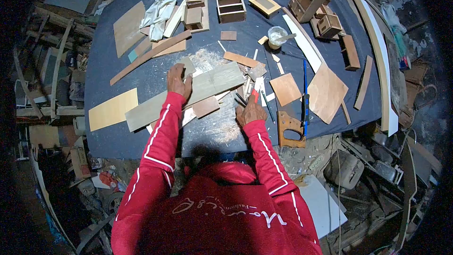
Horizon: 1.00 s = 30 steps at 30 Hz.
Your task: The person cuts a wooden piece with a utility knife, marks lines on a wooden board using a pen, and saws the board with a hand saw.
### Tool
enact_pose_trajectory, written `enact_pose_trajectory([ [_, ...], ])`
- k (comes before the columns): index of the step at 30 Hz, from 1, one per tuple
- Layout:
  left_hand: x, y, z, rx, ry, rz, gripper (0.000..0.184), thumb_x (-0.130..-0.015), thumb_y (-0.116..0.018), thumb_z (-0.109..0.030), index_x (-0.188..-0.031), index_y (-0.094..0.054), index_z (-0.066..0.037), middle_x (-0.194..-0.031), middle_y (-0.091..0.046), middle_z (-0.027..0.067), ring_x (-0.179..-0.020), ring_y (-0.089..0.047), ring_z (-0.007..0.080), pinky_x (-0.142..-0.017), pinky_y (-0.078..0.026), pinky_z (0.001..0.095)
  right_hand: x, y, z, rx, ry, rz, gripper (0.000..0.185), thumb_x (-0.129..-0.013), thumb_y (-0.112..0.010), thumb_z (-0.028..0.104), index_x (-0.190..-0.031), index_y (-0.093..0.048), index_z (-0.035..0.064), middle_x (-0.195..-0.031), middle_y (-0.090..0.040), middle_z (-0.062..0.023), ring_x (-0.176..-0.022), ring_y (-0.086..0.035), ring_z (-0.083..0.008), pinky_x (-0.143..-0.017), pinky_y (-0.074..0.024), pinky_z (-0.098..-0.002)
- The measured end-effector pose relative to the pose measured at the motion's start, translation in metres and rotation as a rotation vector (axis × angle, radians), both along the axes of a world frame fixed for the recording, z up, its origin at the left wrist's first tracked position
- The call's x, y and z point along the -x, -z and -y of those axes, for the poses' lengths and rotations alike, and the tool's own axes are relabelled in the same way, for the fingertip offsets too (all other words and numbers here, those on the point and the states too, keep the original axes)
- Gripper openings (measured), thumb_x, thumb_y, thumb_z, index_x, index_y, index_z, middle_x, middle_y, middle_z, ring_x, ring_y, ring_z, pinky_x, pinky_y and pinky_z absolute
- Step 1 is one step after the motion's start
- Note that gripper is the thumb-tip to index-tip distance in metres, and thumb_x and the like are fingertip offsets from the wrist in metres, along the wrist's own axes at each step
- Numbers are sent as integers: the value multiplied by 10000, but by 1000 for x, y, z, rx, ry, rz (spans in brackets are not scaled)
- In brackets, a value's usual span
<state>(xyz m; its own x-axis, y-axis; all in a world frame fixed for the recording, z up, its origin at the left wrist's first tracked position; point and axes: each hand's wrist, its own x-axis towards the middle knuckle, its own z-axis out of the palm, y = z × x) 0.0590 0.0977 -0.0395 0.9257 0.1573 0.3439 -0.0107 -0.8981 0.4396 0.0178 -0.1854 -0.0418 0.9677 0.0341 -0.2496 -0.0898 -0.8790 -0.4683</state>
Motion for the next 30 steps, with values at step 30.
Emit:
enact_pose_trajectory([
  [30,-51,-14,-41,-51,43,-571,902,-692,-811,-346,-1430,-414,-13,-1434,-437,252,-1349,-391,413,-1152,-312,448,-78,-17,-6,-216,27,167,407,-846,-638,352,-1055,-655,3,-1017,-644,-274,-953,-630,-448,-832,-497,-507],
])
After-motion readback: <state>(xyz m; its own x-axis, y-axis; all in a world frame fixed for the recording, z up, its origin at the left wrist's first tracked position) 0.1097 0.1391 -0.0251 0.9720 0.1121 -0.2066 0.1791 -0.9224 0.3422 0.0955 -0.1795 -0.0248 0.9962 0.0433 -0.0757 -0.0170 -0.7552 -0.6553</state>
